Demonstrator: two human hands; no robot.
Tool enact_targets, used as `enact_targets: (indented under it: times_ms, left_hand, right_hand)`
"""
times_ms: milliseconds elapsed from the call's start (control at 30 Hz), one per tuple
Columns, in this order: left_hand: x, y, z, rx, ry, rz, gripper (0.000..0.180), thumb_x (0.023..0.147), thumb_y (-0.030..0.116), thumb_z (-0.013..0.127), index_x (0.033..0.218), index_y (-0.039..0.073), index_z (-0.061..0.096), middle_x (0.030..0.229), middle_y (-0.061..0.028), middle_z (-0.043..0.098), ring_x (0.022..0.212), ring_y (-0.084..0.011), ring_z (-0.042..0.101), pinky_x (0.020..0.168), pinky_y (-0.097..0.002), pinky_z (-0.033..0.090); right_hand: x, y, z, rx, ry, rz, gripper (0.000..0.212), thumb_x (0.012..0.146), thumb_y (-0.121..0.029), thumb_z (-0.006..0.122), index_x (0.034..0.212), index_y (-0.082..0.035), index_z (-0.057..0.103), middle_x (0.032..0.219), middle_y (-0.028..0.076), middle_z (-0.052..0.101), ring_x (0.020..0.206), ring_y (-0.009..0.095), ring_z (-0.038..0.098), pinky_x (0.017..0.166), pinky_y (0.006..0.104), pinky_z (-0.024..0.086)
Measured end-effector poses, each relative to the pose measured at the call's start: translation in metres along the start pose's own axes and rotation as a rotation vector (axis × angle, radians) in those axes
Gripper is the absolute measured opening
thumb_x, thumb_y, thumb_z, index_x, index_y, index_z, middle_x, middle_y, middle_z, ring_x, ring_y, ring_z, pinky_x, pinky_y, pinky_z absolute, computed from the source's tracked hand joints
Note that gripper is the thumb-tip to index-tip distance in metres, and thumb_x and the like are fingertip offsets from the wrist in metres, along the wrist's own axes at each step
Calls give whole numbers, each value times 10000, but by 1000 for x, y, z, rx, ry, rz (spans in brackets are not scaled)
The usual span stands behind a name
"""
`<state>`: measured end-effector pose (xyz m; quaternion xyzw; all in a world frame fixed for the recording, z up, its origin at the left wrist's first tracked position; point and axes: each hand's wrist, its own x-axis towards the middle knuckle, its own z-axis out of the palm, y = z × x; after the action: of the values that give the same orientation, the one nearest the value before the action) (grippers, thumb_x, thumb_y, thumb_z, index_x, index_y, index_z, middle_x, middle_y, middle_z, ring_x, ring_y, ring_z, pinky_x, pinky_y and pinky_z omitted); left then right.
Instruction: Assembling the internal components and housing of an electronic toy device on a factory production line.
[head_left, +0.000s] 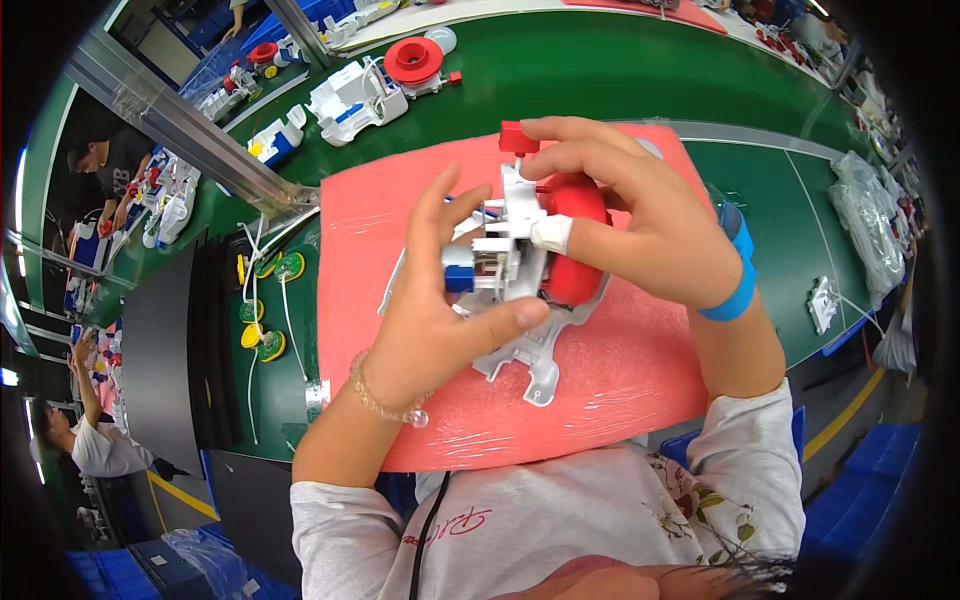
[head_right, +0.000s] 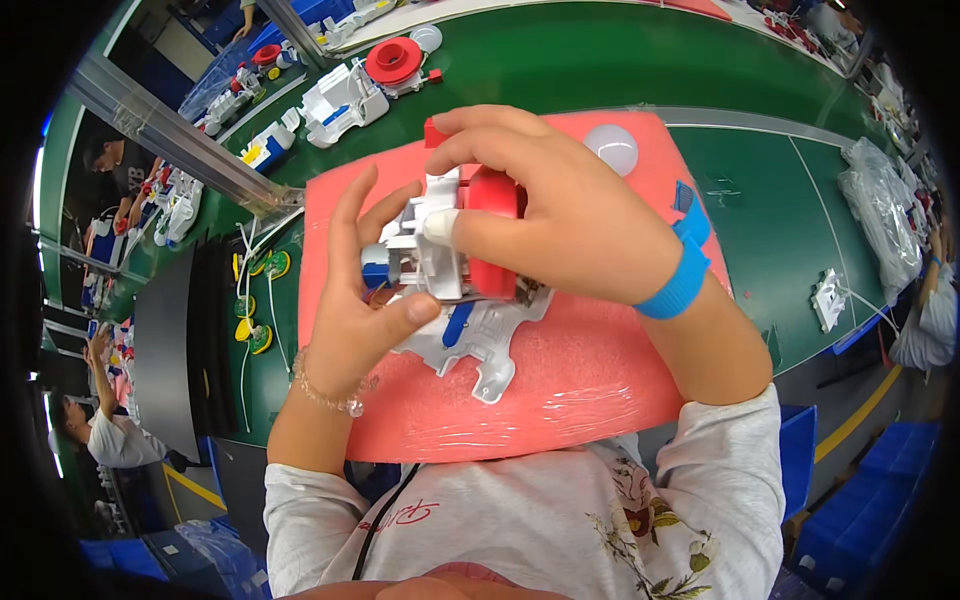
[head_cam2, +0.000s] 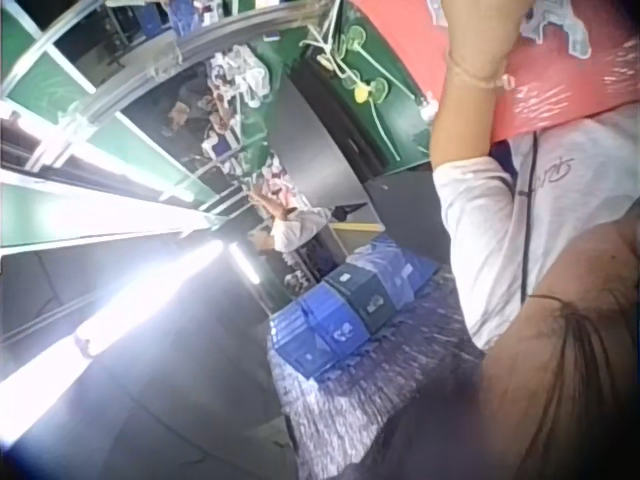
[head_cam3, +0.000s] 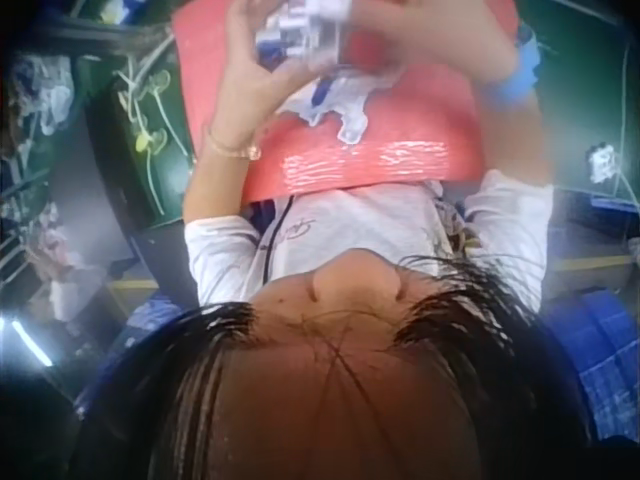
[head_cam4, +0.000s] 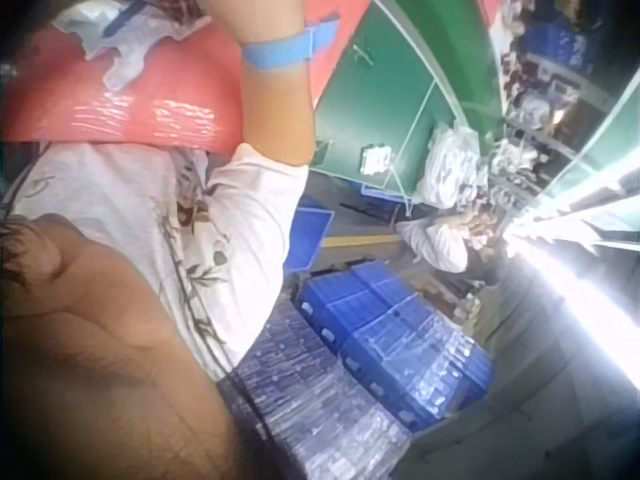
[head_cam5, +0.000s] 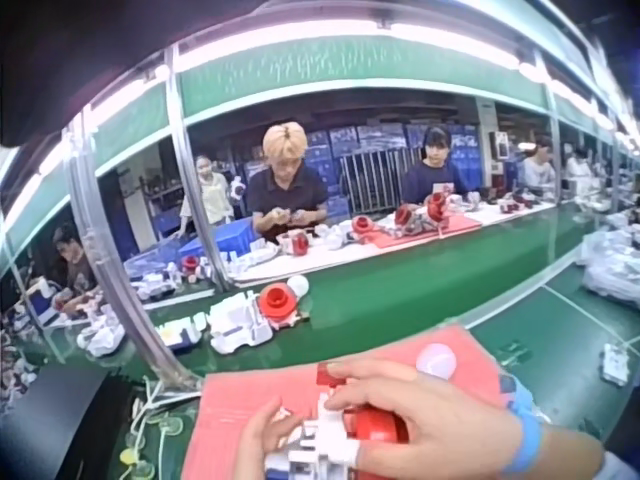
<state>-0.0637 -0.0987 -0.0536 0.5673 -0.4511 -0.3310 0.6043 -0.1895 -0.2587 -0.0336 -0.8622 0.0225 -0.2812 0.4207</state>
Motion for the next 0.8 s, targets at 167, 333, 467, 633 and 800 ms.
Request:
enact_targets:
  times_ms: [167,333,467,633,800]
  left_hand:
    - [10,-23,-11,-147,140,-107,515,756,171,689,1201,59,455,1112,-92,503,989,-137,506,798,-271,454]
    - [15,-32,-9,-257,236,-108,413,782,174,645,1151,60,498,1083,-59,503,986,-111,492,804,-234,424]
    - [21,-30,-6,-280,209,-88,473,764,177,654,1183,59,470,1085,-72,523,978,-117,506,801,-235,429]
    - [34,-35,-17,-280,111,-31,590,772,210,651,1276,72,376,1147,-117,546,924,-105,539,766,-224,451]
    - [52,-55,-16,38,377,87,347,897,135,490,1219,45,396,969,-39,515,787,-73,465,674,-210,418]
  right_hand:
    - [-9,-4,-15,167,-83,21,322,757,-65,598,1071,-7,556,1298,156,409,1136,233,459,902,334,416]
    - [2,38,-37,502,-39,465,285,856,-124,499,1115,-13,538,1116,70,550,1034,144,510,879,300,421]
    - [-1,78,-23,379,-353,411,359,824,-116,530,1166,-11,501,1145,74,544,1060,178,513,901,286,406]
    - [-5,82,-5,221,-455,254,393,829,-139,586,1194,-29,487,1136,80,562,1039,178,536,883,292,427]
    - [0,72,11,709,-378,594,420,863,-143,547,1237,1,423,1137,75,552,1015,148,542,867,284,443]
